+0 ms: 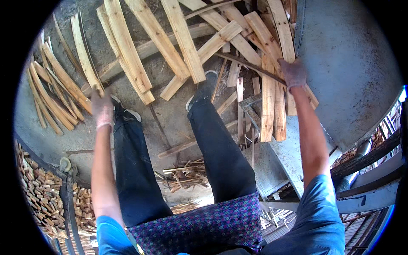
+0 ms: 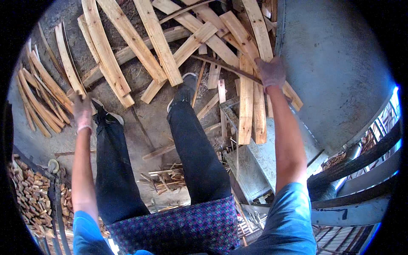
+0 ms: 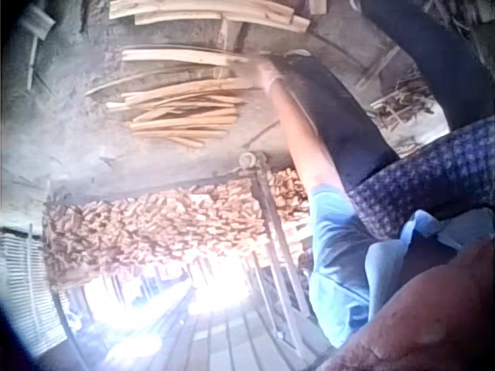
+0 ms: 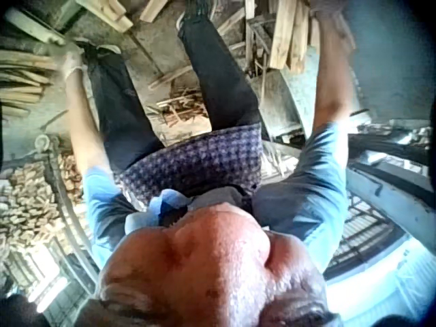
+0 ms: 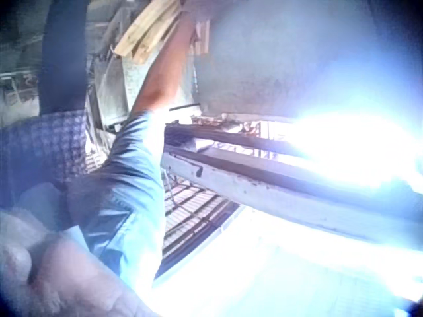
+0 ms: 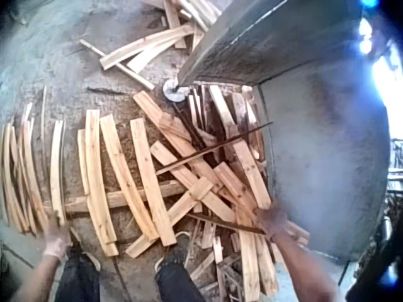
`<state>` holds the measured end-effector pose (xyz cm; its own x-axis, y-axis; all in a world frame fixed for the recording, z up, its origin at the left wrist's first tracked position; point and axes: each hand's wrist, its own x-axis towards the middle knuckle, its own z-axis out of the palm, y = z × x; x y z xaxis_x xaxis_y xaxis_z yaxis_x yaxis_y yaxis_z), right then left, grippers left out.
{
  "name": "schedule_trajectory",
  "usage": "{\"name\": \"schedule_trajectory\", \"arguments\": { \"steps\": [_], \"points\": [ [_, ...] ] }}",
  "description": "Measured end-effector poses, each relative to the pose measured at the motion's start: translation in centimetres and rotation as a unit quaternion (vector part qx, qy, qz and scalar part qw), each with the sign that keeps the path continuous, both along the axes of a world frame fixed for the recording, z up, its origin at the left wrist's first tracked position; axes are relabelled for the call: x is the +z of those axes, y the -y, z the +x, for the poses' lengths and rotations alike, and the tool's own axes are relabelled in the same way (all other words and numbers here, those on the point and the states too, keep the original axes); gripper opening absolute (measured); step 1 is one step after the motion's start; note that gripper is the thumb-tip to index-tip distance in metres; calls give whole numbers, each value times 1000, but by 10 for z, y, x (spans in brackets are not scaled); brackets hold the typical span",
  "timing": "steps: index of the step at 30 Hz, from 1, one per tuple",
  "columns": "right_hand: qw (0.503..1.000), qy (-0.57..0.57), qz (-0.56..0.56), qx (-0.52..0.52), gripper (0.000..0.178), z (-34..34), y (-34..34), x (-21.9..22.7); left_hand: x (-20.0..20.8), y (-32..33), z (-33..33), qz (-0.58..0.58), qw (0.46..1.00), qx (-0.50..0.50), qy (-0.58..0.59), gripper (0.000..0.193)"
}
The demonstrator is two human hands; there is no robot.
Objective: The person gathers scattered wooden planks from the floor and stacks them into a large pile. They also feed individual planks into a wood processing machine and arrange the processed pieces into a neat stack.
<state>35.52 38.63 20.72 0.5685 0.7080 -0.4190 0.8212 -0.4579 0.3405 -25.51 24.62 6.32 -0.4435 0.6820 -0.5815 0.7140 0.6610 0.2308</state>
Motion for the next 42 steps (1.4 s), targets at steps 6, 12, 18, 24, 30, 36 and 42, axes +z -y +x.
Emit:
{"name": "schedule_trajectory", "arguments": {
  "steps": [6,12,18,24,30,36,42],
  "points": [
    [976,-103,166,99,67,-58,24,43,126,-50,190,-117,888,9,445,52],
    [902,-327,-7,280,73,-190,5,54,155,-90,237,62,775,182,603,43],
    [902,-418,16,104,84,-223,11,30,107,-99,104,87,790,384,470,40],
    [938,-66,-104,324,69,-101,82,-44,66,-135,-4,39,895,294,334,61],
    [957,-130,-235,111,26,-86,87,-32,20,-116,13,67,992,-105,-25,73],
    [960,-246,-93,-101,37,-109,117,59,51,-37,125,-43,978,-37,201,70],
    [891,-373,21,-256,33,-143,76,28,56,-47,157,-42,979,38,194,69]
  ]
}}
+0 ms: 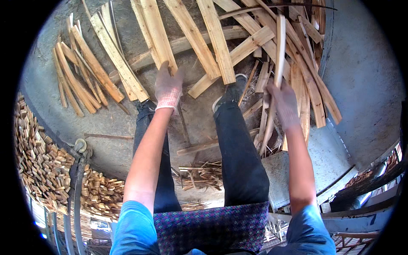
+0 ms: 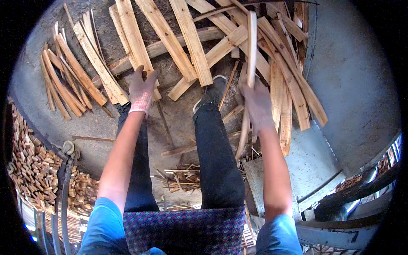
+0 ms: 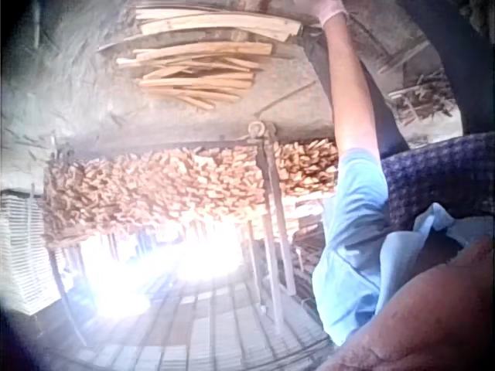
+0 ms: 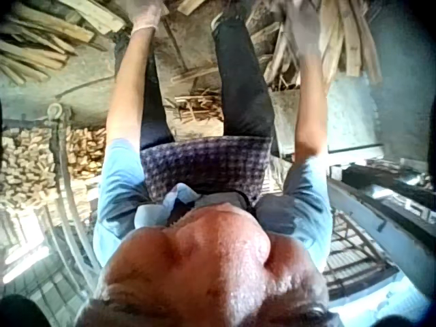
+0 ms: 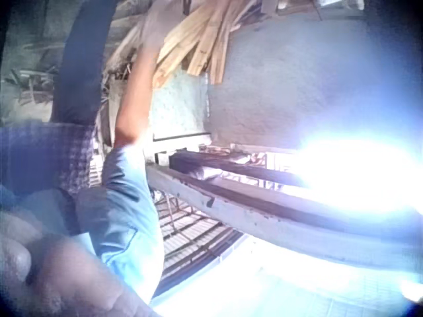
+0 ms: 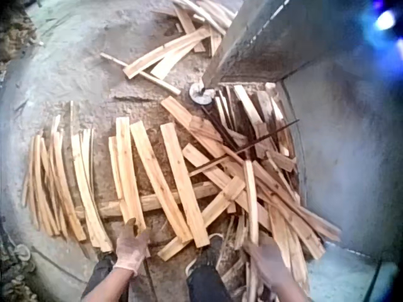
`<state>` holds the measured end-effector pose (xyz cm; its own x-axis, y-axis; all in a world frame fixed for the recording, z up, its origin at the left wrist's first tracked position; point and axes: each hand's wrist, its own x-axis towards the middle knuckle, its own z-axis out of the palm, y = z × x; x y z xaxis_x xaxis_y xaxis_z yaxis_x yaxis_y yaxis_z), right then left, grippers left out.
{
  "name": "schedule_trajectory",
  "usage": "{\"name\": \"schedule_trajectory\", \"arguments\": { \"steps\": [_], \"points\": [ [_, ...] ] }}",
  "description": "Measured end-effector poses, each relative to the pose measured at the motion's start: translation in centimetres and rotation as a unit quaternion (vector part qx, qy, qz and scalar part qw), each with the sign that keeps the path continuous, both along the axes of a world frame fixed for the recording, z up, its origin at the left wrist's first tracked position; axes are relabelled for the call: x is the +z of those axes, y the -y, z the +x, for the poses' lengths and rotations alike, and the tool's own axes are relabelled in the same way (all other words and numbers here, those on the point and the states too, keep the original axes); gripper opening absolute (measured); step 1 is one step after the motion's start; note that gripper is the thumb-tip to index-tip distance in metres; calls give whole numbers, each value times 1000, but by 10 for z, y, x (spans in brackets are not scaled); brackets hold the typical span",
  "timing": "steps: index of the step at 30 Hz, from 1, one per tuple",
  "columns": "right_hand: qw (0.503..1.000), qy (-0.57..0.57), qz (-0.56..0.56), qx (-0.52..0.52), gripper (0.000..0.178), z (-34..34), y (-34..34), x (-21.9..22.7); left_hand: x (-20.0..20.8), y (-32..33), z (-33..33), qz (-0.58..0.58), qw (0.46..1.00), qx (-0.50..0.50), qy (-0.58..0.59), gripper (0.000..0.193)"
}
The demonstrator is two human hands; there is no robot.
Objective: The person gathers scattered wooden planks from the floor and stacks them into a large pile. They also feed individual planks into a wood processing machine and arrange the processed pieces into a neat stack.
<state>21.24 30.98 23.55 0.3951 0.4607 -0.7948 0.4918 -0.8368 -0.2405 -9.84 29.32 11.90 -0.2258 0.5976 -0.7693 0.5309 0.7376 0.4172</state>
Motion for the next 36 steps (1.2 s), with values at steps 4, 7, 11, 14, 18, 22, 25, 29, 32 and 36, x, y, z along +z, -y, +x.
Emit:
{"name": "schedule_trajectory", "arguments": {
  "steps": [4,7,11,14,18,22,25,29,32,36],
  "points": [
    [990,-130,48,-29,34,-54,-45,-59,6,-16,22,41,981,-17,189,68],
    [973,-217,34,67,45,-112,-66,-62,23,-24,39,0,952,18,305,66],
    [970,-83,142,178,62,-135,-58,-77,30,-34,11,-71,972,16,222,59],
    [990,-47,127,44,77,-78,-28,-105,-8,-20,-61,51,989,71,121,50],
    [990,36,-127,41,89,-38,9,-149,-31,-32,-137,96,992,-21,-85,48],
    [993,-53,-9,-106,79,-43,18,-206,-47,-57,-128,79,976,-6,-202,71],
    [986,-90,96,-100,64,-89,5,-186,-46,-48,-103,135,948,-92,-275,90],
    [979,-8,104,178,52,-133,-5,-159,-58,-43,-51,-8,996,8,-91,102],
    [966,-37,55,251,62,-164,-28,-156,-75,-41,-39,27,992,107,-53,99],
    [940,-131,67,309,78,-180,-70,-152,-59,-40,-39,30,992,114,37,87]
  ]
}}
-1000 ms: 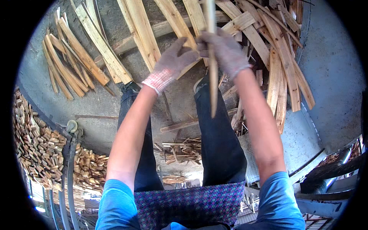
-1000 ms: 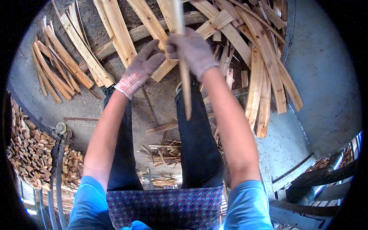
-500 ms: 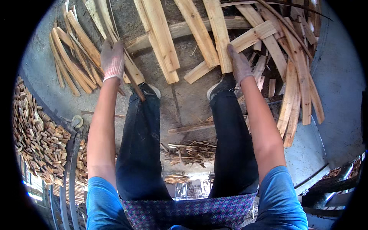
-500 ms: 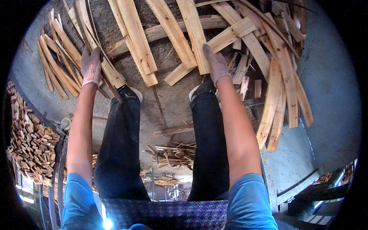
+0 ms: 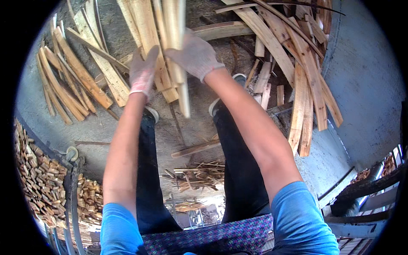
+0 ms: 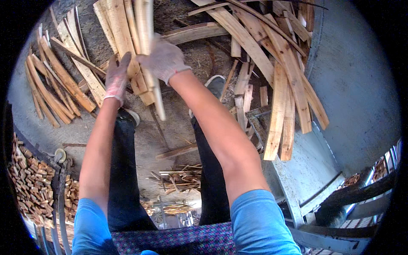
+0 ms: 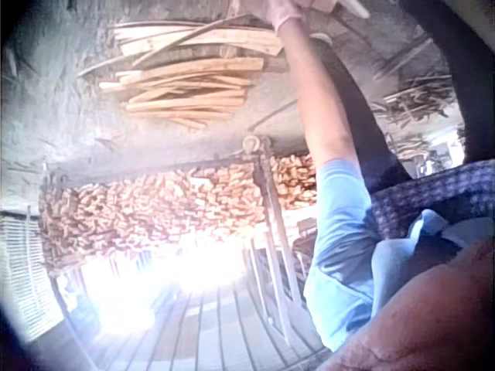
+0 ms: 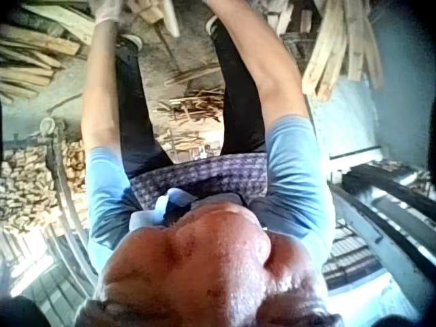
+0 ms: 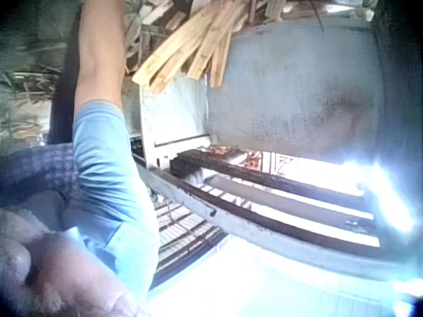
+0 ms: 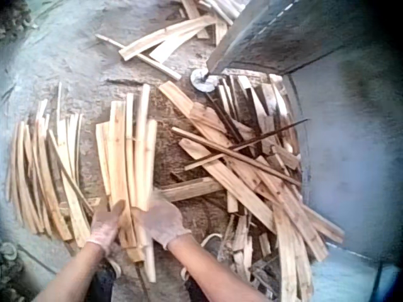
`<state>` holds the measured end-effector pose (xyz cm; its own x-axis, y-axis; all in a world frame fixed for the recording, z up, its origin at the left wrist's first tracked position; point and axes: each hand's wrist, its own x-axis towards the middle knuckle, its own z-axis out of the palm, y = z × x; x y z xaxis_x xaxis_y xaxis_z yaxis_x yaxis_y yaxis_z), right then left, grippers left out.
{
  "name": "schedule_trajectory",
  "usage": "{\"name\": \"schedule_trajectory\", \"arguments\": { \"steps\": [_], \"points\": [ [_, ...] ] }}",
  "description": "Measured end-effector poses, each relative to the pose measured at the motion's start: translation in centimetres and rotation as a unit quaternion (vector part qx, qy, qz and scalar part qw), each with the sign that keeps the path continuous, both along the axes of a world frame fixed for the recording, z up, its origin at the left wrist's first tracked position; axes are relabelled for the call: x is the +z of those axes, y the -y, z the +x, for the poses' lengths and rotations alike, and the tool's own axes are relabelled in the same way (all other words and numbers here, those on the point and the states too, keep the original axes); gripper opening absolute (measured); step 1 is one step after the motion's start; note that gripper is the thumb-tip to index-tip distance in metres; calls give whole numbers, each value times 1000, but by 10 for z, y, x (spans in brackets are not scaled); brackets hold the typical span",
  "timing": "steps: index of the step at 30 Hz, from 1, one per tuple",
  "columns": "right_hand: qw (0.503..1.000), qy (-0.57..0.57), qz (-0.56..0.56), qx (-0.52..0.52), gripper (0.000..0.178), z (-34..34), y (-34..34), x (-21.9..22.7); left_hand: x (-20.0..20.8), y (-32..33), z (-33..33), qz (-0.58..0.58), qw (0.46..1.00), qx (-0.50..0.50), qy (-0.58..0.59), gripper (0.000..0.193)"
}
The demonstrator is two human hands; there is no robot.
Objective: The person gathers scattered wooden planks from the floor and stacks them into a large pile. They also feed individual planks into a wood processing machine and arrange the processed pieces into a neat stack.
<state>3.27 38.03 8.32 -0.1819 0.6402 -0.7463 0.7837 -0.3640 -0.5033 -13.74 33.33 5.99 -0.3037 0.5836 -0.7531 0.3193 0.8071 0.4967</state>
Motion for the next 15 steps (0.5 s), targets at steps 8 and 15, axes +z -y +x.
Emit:
{"name": "schedule_trajectory", "arguments": {
  "steps": [8,15],
  "points": [
    [882,377,254,124,95,195,-33,58,7,38,-11,76,974,-97,-189,69],
    [875,449,-160,88,91,415,-10,122,83,39,110,186,968,-163,48,51]
  ]
}}
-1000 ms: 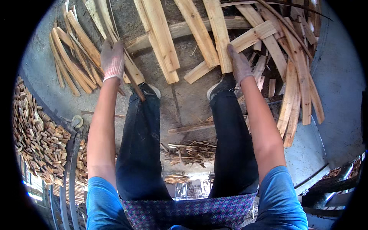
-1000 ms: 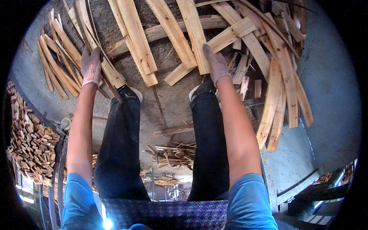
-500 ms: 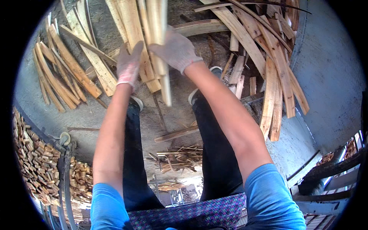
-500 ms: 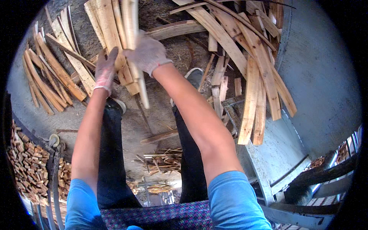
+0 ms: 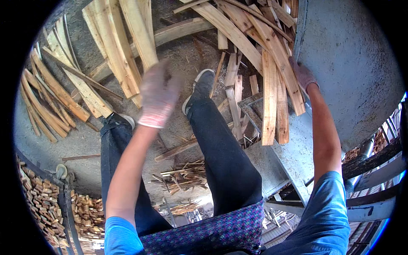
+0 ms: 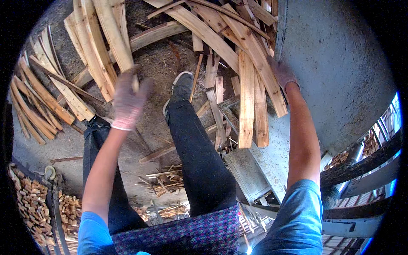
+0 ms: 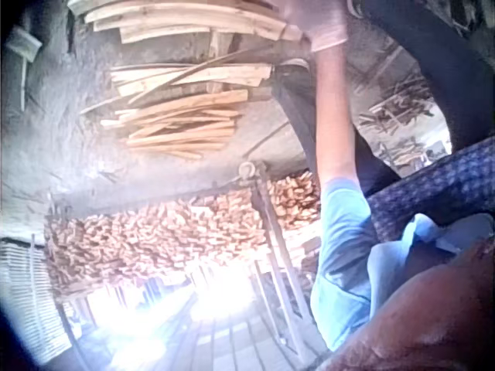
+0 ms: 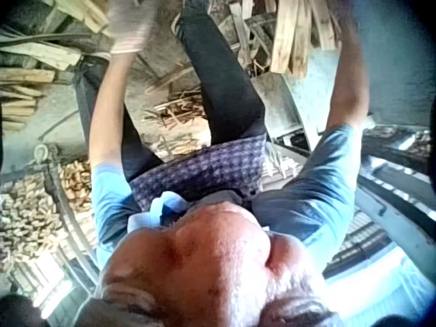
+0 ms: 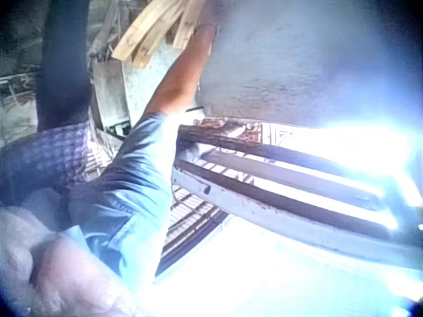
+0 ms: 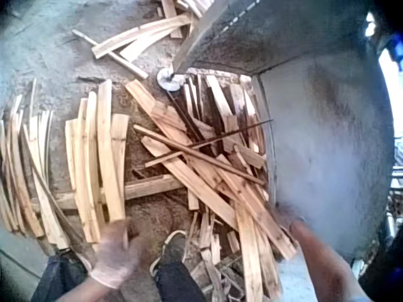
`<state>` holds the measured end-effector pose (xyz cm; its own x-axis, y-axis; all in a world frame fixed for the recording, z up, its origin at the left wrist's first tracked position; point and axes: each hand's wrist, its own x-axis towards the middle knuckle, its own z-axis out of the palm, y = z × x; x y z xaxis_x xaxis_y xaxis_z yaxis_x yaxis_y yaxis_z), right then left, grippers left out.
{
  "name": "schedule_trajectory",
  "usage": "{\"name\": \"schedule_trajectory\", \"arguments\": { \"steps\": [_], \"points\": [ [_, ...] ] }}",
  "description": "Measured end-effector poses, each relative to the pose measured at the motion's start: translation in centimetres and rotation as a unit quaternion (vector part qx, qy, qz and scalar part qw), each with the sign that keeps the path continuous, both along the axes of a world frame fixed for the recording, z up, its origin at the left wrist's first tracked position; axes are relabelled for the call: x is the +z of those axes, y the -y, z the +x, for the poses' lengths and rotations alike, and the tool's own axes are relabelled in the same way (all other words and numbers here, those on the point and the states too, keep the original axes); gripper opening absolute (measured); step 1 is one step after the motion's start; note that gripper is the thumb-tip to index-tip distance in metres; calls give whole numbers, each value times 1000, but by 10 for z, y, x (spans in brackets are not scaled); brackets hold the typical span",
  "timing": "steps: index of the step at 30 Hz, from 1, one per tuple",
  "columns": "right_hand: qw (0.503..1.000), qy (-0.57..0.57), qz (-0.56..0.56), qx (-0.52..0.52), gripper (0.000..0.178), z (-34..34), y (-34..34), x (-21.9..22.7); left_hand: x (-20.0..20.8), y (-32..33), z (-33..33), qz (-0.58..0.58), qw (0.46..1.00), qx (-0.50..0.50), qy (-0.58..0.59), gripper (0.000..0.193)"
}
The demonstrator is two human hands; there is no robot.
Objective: The person gathers scattered wooden planks from the floor and stacks them into a large pile. They also feed individual planks into a wood processing machine and arrange the processed pieces into a neat stack.
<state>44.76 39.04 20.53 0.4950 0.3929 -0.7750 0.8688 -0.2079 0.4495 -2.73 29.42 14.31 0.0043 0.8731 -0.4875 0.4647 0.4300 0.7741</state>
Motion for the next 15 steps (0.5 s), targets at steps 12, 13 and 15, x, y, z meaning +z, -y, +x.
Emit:
{"name": "schedule_trajectory", "arguments": {
  "steps": [12,13,15],
  "points": [
    [957,-204,-161,127,65,12,72,28,34,68,242,-486,702,36,519,99],
    [961,-222,-138,95,63,7,86,27,35,79,257,-523,641,136,545,91],
    [977,-188,-100,32,54,-19,92,34,41,69,252,-543,613,121,561,87]
  ]
}}
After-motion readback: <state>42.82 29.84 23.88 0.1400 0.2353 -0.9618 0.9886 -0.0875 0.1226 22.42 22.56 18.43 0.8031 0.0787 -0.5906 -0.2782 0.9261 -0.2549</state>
